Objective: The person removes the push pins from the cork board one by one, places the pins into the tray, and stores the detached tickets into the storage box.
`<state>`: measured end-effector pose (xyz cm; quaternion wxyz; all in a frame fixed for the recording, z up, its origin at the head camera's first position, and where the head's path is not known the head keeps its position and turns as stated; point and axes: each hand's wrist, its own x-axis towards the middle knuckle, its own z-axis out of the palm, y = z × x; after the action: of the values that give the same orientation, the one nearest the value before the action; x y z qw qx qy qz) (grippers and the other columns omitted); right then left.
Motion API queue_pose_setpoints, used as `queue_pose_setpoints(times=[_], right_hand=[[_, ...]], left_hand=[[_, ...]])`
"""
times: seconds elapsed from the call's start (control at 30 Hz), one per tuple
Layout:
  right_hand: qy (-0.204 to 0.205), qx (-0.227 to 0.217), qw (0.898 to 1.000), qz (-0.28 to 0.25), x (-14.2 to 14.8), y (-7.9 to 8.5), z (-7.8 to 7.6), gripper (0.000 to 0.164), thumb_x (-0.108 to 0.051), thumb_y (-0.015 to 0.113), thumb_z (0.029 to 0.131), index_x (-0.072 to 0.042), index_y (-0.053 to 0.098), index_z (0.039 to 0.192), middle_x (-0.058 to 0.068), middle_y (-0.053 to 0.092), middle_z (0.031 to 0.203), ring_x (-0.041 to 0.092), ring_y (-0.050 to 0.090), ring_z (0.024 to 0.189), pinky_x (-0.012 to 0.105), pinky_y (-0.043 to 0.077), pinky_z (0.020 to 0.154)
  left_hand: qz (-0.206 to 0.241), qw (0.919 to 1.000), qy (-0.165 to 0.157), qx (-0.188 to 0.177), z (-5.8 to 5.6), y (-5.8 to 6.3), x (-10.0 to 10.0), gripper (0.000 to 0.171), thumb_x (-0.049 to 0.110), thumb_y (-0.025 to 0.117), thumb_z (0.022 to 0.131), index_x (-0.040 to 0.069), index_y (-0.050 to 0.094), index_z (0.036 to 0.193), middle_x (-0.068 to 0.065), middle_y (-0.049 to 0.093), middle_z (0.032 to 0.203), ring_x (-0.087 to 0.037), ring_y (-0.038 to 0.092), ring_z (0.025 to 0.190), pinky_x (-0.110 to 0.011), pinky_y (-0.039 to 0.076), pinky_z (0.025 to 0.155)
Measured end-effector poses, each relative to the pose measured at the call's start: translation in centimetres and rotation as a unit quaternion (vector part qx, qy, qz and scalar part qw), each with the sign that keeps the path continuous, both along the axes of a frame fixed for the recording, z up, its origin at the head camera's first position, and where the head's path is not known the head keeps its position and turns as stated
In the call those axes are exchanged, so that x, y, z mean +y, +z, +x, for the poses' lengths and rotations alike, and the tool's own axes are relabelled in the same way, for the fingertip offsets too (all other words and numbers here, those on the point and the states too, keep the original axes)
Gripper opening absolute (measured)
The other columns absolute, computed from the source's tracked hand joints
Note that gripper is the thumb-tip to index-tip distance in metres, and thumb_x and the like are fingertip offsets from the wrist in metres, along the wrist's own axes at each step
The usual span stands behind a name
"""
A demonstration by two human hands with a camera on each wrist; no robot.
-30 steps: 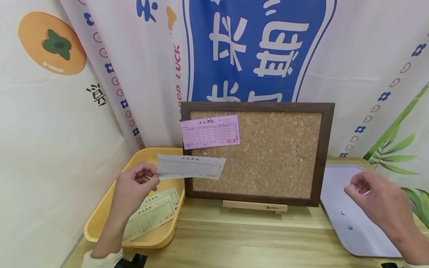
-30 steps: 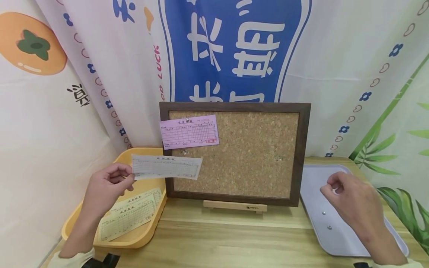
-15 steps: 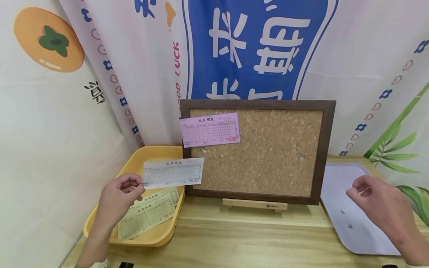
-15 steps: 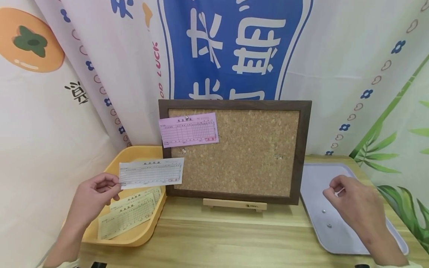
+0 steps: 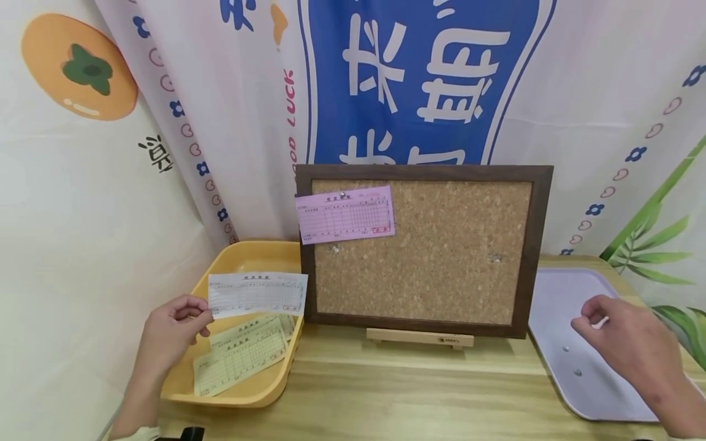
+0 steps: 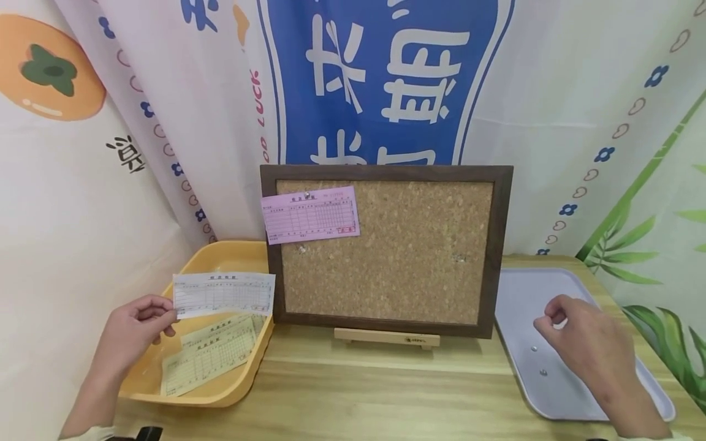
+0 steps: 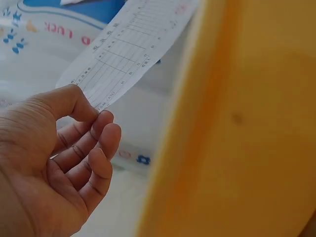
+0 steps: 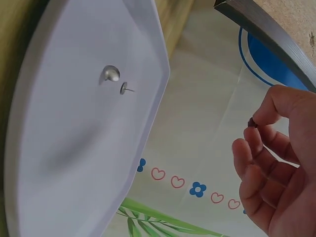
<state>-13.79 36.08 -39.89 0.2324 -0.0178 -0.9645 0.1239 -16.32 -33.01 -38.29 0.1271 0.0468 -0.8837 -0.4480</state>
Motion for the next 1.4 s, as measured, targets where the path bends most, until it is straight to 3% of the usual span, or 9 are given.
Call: queue_pose_setpoints(times=[0.3, 0.7, 1.17, 1.4], right_hand=[[0.0, -0.011, 1.0, 0.016, 0.5, -0.9, 0.0, 0.02, -0.02, 0.083, 0.075, -0.016, 0.063, 0.074, 0.006, 0.068, 0.072, 0.013, 0.042, 0.049, 0.034, 0.033, 0.044], [-0.005, -0.025, 1.0, 0.013, 0.7, -1.3, -0.1, 0.021, -0.02, 0.084, 0.075, -0.015, 0.063, 0.075, 0.008, 0.069, 0.073, 0.014, 0.043, 0.049, 0.034, 0.033, 0.044], [-0.018, -0.055, 0.998, 0.006, 0.8, -0.8, -0.3, 0.016, -0.02, 0.08, 0.079, -0.011, 0.067, 0.079, 0.013, 0.07, 0.078, 0.018, 0.05, 0.053, 0.034, 0.036, 0.046], [-0.008, -0.028, 1.0, 0.001, 0.2, -0.6, -0.2, 0.01, -0.019, 0.077, 0.08, -0.014, 0.068, 0.079, 0.011, 0.071, 0.078, 0.013, 0.048, 0.051, 0.034, 0.035, 0.044]], left_hand=[[-0.04, 0.9988, 0.019, -0.02, -0.1, -1.6, -1.3, 0.015, 0.008, 0.072, 0.091, -0.003, 0.066, 0.1, -0.013, 0.07, 0.085, -0.017, 0.067, 0.063, -0.028, 0.053, 0.052], [-0.081, 0.9963, 0.008, -0.028, 0.0, -1.8, -1.5, 0.019, 0.013, 0.072, 0.093, -0.003, 0.068, 0.103, -0.008, 0.07, 0.083, -0.016, 0.067, 0.063, -0.027, 0.051, 0.052], [-0.104, 0.9945, -0.002, 0.013, 0.4, -0.8, -0.2, 0.023, 0.023, 0.077, 0.094, 0.002, 0.07, 0.098, -0.006, 0.069, 0.082, -0.013, 0.066, 0.06, -0.026, 0.046, 0.052], [-0.098, 0.9941, -0.024, 0.04, 0.2, 0.2, 2.0, 0.02, 0.022, 0.077, 0.094, 0.004, 0.071, 0.096, -0.004, 0.068, 0.08, -0.014, 0.066, 0.061, -0.025, 0.048, 0.052]])
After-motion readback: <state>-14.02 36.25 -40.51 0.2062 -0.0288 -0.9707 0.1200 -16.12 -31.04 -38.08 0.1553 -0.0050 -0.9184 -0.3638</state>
